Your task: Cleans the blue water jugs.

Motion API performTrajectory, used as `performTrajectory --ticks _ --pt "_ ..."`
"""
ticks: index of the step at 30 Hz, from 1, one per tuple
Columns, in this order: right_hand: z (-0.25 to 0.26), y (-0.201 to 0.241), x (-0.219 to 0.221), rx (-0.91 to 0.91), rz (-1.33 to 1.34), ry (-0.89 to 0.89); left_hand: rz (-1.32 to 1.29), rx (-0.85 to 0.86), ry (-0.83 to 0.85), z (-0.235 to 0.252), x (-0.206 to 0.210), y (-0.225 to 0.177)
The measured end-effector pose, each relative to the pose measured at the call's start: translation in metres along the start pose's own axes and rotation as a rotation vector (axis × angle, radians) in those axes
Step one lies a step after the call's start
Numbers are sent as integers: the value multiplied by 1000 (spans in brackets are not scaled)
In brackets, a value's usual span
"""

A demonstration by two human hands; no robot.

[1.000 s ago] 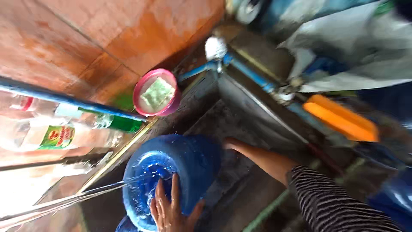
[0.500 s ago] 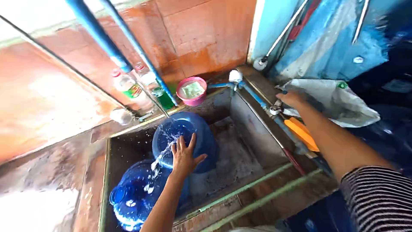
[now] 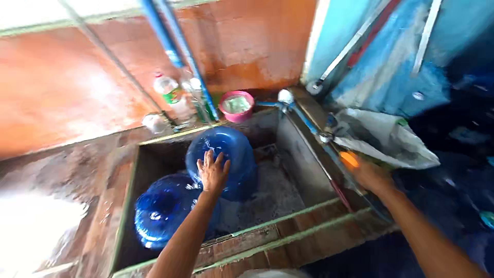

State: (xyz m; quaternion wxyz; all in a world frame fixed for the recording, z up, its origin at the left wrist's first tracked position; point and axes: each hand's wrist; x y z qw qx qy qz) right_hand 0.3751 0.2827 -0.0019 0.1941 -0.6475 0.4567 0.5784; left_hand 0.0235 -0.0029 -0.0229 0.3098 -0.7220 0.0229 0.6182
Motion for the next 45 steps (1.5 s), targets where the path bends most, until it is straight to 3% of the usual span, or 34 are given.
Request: performTrajectory --ticks 2,4,5,8,12,14,17,19,21,23,27,31,35,37,39,42,45 --pt "-11 28 -23 1 -50 -57 -218 -336 -132 -2 -4 17" --pt "-16 68 -40 -82 5 -57 -489 -644 -93 -3 -3 27" --pt "-13 94 -44 -161 63 -63 -598 -704 -81 -4 -1 26" --pt "10 190 -33 -397 208 -67 -731 -695 -94 -10 9 16" --pt "50 320 16 -428 155 -86 -809 -656 -122 -24 25 10" --pt "61 369 47 -454 140 -125 -799 -599 -73 -34 27 1" --pt "36 415 76 -659 40 -2 -753 -491 -16 -30 25 8" --pt "44 401 74 -746 24 23 -800 -470 20 -22 22 32" --pt "72 382 61 -649 57 -70 -908 -582 102 -19 19 49" --pt "74 386 59 -555 18 -101 -957 -666 217 -22 17 38" --pt "47 403 64 -755 -47 45 -923 -548 294 -13 12 34" --pt "73 387 59 -590 64 -89 -901 -515 319 -11 15 40" --pt "44 379 69 -695 99 33 -902 -482 297 5 14 42" --pt "65 353 58 -551 140 -48 -936 -492 315 19 11 54" --pt "77 339 52 -400 179 -153 -867 -522 357 24 9 36" --pt "46 337 57 -458 167 -16 -727 -444 439 35 3 8" --pt "22 298 42 -501 75 139 -622 -384 372 68 -16 27"
Point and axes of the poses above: each hand's wrist, its own z-axis towards the middle knuckle, its own x-axis out of the palm, y = z × x, and after that the axes turned 14 degrees about -x, right-handed
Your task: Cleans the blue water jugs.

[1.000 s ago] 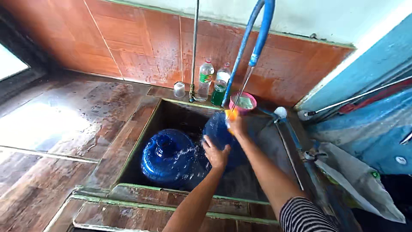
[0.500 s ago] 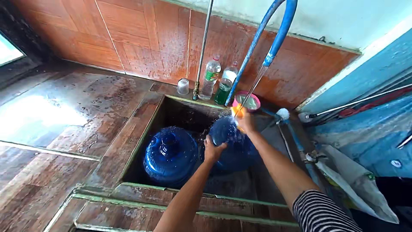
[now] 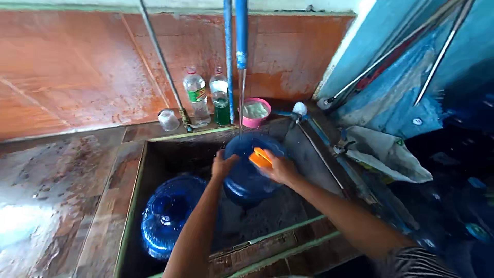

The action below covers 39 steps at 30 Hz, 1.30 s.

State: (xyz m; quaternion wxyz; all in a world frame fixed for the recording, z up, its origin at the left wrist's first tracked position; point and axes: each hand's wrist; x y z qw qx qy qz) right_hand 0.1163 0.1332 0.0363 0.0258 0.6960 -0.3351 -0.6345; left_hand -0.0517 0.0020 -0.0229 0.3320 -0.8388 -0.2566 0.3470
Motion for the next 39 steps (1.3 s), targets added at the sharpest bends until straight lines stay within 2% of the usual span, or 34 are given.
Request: performTrajectory --ticks 1,3,5,6,10,12,14,15,18,20,23,24,26,28,29,32,33,35,37,39 --pt "-4 -12 -11 39 7 -15 68 -25 -62 6 -7 -6" --pt "8 -45 -20 155 97 -173 226 -80 -101 5 -1 -13" --pt "32 -72 -19 246 215 -374 363 0 -29 -1 8 -25" --pt "38 -74 -17 241 240 -402 432 60 23 -1 8 -28" --pt "50 -42 -24 108 266 -285 669 322 154 23 5 -51" --pt "59 -25 -18 96 218 -317 755 290 25 26 17 -64" --pt "59 -11 -11 52 122 -275 707 113 -121 23 17 -65" --pt "57 -10 -11 36 73 -221 603 6 -144 18 12 -54" --pt "79 -15 -15 86 55 -232 189 -166 -57 -10 11 -13" --pt "93 0 -1 33 105 -265 118 -157 48 -24 27 -4" --pt "90 40 1 -283 93 -55 154 -37 113 -14 19 -8" --pt "93 40 -5 -310 113 -30 181 4 99 -13 12 -7" --pt "107 21 -15 -175 146 -115 285 40 -12 -18 5 -12" --pt "99 4 -19 -51 149 -187 412 37 -101 -12 3 -26" --pt "83 -1 -15 -69 146 -199 476 24 -128 -4 2 -36" --pt "8 -14 -2 -107 221 -77 579 -69 -255 24 7 -57" --pt "-15 -24 3 -93 297 -107 595 -56 -329 31 14 -60" --pt "-42 -54 27 -46 459 -321 694 32 -437 37 32 -66" --pt "-34 -83 31 43 595 -445 818 214 -382 34 49 -77" --pt "0 -116 27 98 735 -508 951 415 -277 33 65 -84"
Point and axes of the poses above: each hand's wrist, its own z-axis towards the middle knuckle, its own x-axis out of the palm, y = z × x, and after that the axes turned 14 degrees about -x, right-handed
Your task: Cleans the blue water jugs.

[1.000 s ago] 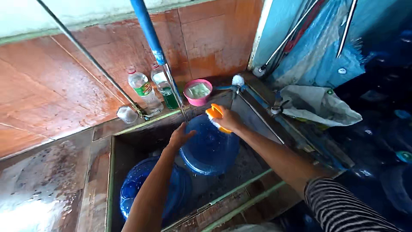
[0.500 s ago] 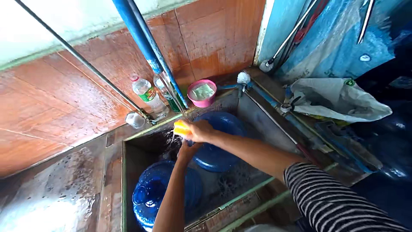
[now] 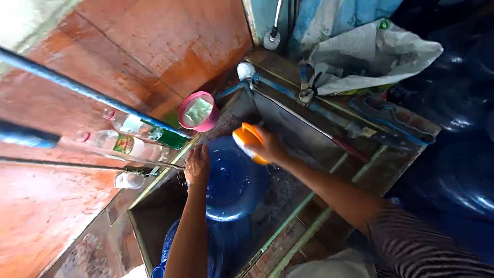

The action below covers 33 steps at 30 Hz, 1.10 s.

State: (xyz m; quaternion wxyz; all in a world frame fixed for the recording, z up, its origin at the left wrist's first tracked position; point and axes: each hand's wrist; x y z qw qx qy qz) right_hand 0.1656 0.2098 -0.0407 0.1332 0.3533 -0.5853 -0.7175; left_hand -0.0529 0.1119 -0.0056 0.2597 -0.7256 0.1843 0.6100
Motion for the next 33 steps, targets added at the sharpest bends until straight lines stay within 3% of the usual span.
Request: performTrajectory --ticks 2,3,6,8,12,13,16,18,21,24,28,31,33 --pt "19 -22 13 28 152 -36 36 141 -37 4 11 -8" --pt "14 -21 26 18 214 -33 27 131 -104 11 15 -11" --pt "-26 6 58 30 310 36 -83 -220 -136 26 24 -8" --pt "-7 18 62 30 342 58 -129 -362 -89 18 25 -5" --pt "73 -5 75 -14 376 28 -218 -137 -129 -27 30 13" --pt "64 -4 82 -15 379 20 -246 -121 -123 -22 28 23" --pt "-9 9 94 56 360 98 -188 -282 -61 10 20 41" --pt "-16 17 88 87 356 106 -173 -268 -19 12 19 39" --pt "59 14 72 67 341 131 -234 -82 55 -16 19 33" --pt "117 32 63 65 99 253 -209 59 115 -40 20 21" --pt "111 107 84 -179 -344 437 -116 220 286 -88 24 -3" --pt "64 131 134 -460 -380 619 76 311 529 -131 14 -27" --pt "34 132 139 -656 -392 785 125 297 580 -147 7 -17"
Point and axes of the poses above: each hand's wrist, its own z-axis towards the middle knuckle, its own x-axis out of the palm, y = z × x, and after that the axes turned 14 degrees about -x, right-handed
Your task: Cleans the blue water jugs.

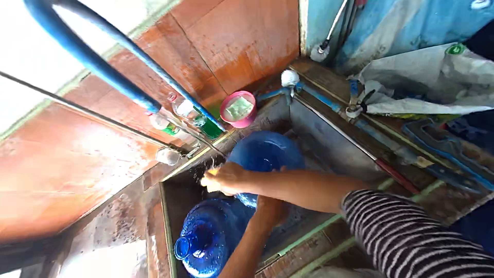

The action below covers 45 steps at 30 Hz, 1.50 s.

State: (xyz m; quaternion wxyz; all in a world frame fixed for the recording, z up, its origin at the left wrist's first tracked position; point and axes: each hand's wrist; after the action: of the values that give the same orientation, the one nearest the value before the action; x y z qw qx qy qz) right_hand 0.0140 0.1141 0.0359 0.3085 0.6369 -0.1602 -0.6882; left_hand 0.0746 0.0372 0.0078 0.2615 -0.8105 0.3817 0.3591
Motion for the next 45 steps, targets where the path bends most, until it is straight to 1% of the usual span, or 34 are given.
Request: performTrajectory --ticks 1,2,4,5,6,7,8,9,10,12,13,14,15,17,18,19,20,21,22,24,25,27,29,30,32,34,35,36,38,39,41,42,44,45 --pt "-7 0 -2 2 26 0 -30 7 -57 -8 6 8" --pt "-9 -9 -6 72 43 -52 -75 36 -157 -14 16 20" --pt "-2 -40 -11 258 -22 -215 -144 139 -453 -11 41 49" --pt "3 -46 -9 315 -79 -266 -174 181 -564 -5 48 58" --pt "5 -39 -3 316 -102 -265 -200 196 -597 -2 48 63" --pt "4 -24 6 265 -84 -207 -222 193 -585 -1 46 65" --pt "1 -9 12 193 -40 -109 -245 189 -574 -1 43 66" --pt "0 0 11 144 -16 -43 -256 194 -588 0 42 66" --pt "1 -1 7 147 2 -44 -260 207 -625 0 46 69" --pt "11 -17 2 297 3 -139 -315 207 -779 2 65 76" --pt "15 -20 1 372 -7 -181 -391 167 -893 6 72 77" --pt "11 -15 5 389 4 -187 -482 86 -995 8 77 77" --pt "0 -6 12 363 31 -148 -589 -33 -1071 8 77 80" --pt "-37 18 20 292 65 -2 -833 -348 -1141 12 65 91" --pt "-57 28 17 275 72 73 -975 -491 -1072 13 56 100" --pt "-74 32 11 281 77 124 -1099 -604 -954 13 48 107" --pt "-88 31 2 310 80 127 -1141 -679 -831 15 39 111" --pt "-96 22 -10 361 66 84 -1115 -700 -740 17 30 108" --pt "-99 8 -18 427 34 12 -1078 -662 -688 20 22 99" --pt "-97 -17 -16 536 -52 -151 -1006 -531 -661 30 12 73" --pt "-99 -18 -12 559 -26 -186 -955 -470 -650 37 4 66" --pt "-118 -1 -8 507 65 -125 -811 -416 -599 49 -24 68" --pt "-157 8 -13 507 124 -103 -612 -465 -517 62 -52 79" --pt "-180 6 -19 554 132 -154 -548 -484 -495 68 -60 83" --pt "-234 -9 -32 727 58 -346 -495 -453 -509 77 -65 82" --pt "-292 -31 -44 897 -143 -597 -387 -354 -527 81 -67 79" --pt "-322 -44 -47 954 -255 -698 -296 -314 -518 83 -68 83" --pt "-350 -57 -50 993 -353 -760 -202 -308 -500 86 -72 85" --pt "-394 -82 -51 1056 -386 -784 -142 -369 -496 93 -79 82" --pt "-410 -94 -46 1075 -355 -758 -182 -416 -498 97 -81 76" --pt "-422 -108 -38 1080 -353 -697 -300 -453 -544 108 -82 62" --pt "-417 -106 -40 1078 -382 -691 -347 -416 -554 111 -82 55" --pt "-385 -91 -48 989 -420 -724 -382 -241 -532 114 -76 46" --pt "-359 -83 -53 905 -400 -721 -365 -140 -504 114 -72 39"
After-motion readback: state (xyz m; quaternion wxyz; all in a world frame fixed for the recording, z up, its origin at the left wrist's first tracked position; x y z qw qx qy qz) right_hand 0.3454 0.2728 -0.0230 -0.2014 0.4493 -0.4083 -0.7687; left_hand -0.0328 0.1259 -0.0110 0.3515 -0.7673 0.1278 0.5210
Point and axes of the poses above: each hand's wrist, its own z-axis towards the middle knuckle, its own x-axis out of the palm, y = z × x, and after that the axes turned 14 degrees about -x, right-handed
